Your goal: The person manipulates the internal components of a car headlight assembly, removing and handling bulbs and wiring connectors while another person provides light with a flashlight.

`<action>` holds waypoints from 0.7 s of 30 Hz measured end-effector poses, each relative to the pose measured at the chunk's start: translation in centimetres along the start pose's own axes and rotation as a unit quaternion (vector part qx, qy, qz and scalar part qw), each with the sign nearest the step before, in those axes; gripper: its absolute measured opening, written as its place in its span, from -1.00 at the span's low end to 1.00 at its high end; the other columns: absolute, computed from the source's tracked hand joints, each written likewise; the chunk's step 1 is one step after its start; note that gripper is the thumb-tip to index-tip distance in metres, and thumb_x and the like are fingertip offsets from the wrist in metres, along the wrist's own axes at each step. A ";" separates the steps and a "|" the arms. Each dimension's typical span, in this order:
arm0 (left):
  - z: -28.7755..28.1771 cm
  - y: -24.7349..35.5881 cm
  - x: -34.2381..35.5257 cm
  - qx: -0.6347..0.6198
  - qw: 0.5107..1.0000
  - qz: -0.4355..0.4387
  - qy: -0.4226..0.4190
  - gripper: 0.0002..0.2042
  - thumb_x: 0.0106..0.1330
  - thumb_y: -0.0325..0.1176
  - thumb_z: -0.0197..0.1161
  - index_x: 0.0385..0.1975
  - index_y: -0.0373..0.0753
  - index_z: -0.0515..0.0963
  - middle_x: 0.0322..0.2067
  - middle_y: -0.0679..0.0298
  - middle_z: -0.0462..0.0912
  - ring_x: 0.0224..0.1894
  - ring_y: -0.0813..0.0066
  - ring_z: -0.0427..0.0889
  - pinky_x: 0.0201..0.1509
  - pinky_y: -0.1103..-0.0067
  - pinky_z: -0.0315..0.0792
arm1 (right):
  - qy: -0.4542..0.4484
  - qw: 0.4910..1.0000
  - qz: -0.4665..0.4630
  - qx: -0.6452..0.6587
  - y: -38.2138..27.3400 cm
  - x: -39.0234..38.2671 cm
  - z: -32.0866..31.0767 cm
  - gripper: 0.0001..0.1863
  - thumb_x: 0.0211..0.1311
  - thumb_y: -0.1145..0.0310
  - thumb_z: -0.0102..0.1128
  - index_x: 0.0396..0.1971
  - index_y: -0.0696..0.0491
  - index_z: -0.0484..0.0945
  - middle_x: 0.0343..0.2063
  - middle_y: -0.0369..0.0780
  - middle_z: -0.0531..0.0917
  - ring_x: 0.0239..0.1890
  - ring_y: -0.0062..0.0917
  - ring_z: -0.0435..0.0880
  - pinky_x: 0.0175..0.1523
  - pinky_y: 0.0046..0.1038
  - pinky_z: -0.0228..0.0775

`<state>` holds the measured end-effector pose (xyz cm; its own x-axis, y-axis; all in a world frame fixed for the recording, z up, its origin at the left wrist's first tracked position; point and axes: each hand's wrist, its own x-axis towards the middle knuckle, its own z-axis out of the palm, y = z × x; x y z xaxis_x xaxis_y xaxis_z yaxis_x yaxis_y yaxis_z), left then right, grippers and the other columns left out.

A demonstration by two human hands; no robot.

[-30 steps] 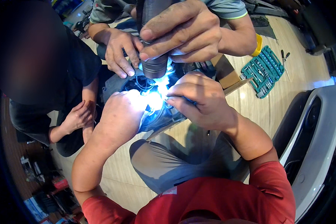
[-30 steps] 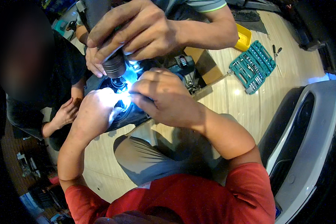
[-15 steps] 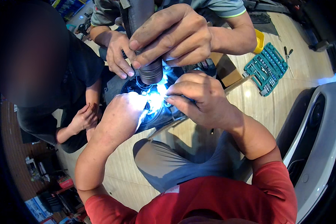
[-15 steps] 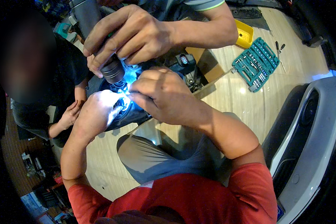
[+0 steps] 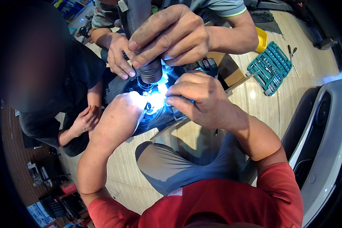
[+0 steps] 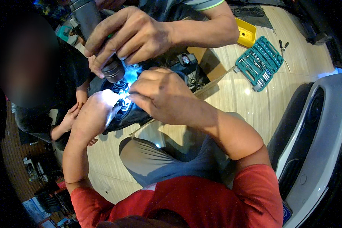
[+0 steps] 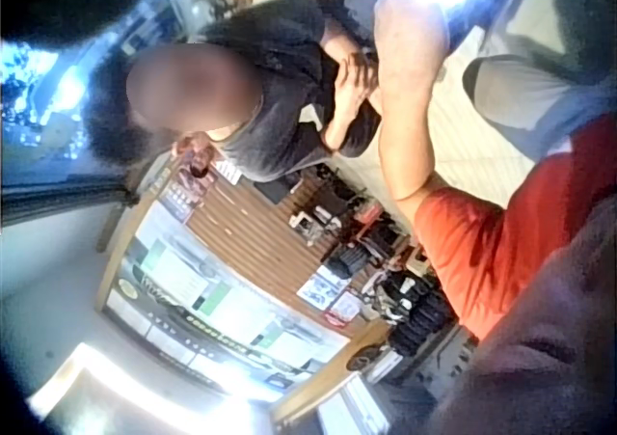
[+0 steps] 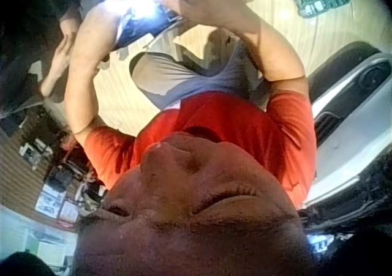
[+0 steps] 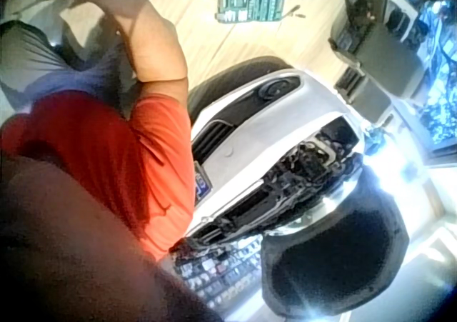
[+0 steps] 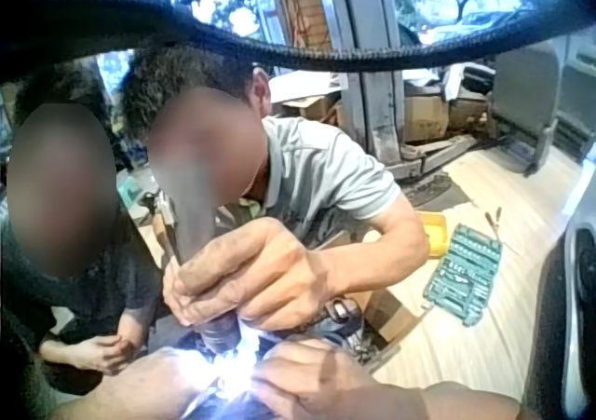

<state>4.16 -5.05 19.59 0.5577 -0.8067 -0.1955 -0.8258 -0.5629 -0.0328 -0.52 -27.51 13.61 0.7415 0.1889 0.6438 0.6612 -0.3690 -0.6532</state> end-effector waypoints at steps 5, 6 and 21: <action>0.6 -0.6 -0.1 -0.071 0.997 -0.007 0.005 -0.88 0.05 -0.54 0.20 -0.40 -0.37 0.56 -0.41 0.00 0.56 -0.27 0.06 0.60 -0.13 0.31 0.48 | -0.006 1.000 -0.004 0.002 0.0 -0.1 0.0 -0.87 0.02 0.49 0.35 -0.40 0.16 0.62 -0.47 -0.17 0.62 -0.40 -0.37 0.62 -0.26 -0.41 0.47; 0.4 -0.5 0.0 -0.081 0.997 -0.012 0.010 -0.88 0.05 -0.54 0.21 -0.39 -0.38 0.55 -0.40 -0.01 0.56 -0.27 0.03 0.59 -0.13 0.30 0.48 | -0.005 1.000 -0.007 0.002 0.0 -0.1 0.0 -0.87 0.02 0.49 0.35 -0.40 0.16 0.62 -0.47 -0.17 0.62 -0.40 -0.37 0.62 -0.26 -0.41 0.47; -3.9 -1.2 -0.8 -0.319 0.938 -0.137 0.006 -0.85 0.02 -0.61 0.19 -0.37 -0.39 0.55 -0.48 0.07 0.59 -0.42 0.32 0.59 -0.27 0.50 0.46 | -0.001 1.000 -0.017 0.006 -0.2 0.0 0.2 -0.88 0.04 0.49 0.34 -0.40 0.17 0.62 -0.46 -0.16 0.63 -0.38 -0.36 0.63 -0.24 -0.41 0.47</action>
<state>5.05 -4.40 23.63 0.7455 -0.6164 -0.2537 -0.4364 -0.7390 0.5133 -0.63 -27.19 13.69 0.7190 0.2033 0.6647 0.6871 -0.3523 -0.6355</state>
